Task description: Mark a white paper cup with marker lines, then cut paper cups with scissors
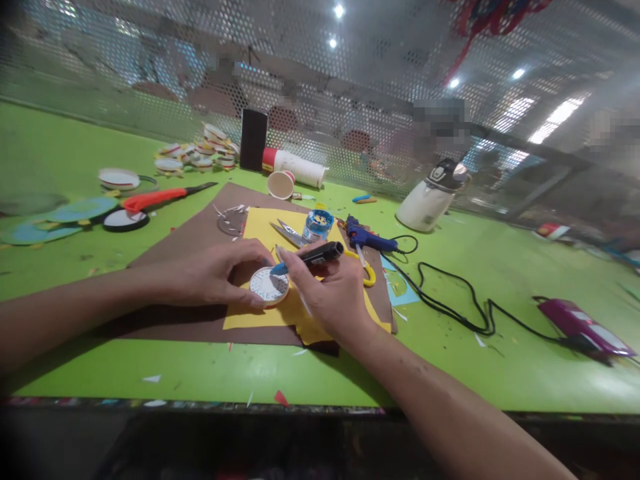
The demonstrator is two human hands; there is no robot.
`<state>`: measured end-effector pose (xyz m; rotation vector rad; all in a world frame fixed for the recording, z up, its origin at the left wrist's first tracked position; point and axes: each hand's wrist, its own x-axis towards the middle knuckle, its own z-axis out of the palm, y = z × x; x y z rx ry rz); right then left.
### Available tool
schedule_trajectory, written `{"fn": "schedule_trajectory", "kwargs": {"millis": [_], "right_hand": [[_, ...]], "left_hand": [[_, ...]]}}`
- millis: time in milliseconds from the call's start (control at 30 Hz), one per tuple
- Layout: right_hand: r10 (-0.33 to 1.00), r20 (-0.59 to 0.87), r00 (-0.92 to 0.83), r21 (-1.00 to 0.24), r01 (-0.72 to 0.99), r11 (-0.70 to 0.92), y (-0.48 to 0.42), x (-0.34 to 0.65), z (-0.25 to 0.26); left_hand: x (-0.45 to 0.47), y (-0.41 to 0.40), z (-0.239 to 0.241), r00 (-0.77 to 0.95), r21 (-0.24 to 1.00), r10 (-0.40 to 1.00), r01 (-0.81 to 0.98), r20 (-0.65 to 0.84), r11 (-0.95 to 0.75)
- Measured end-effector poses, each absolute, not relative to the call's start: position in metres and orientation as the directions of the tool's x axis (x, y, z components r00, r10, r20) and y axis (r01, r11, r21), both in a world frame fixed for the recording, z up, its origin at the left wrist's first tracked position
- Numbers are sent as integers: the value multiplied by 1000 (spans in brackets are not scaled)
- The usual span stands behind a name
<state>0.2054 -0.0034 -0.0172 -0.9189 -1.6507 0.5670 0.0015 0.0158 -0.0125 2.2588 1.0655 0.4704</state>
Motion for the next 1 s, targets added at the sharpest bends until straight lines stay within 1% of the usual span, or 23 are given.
{"fn": "schedule_trajectory", "kwargs": {"millis": [67,267,467,733,833,1000], "right_hand": [[816,569,-96,-778,260,573,-3,205,-17],[808,582,-95,-757,302,580,-2,205,-19],[821,562,-96,-769,306,562,-1,206,-21],[866,501,-3,-811,348,470,1,201,-21],[858,513,23,-804,363,471,3,198,-23],[855,518,-3,-818,291,496,4,197,-20]], "left_hand": [[2,16,-12,619,649,783,571,63,-503],[0,16,-13,621,645,781,572,65,-508],[0,16,-14,634,631,770,566,79,-530],[2,17,-14,628,627,773,569,88,-533],[2,17,-15,617,620,783,584,80,-523],[1,17,-13,617,625,783,582,78,-521]]}}
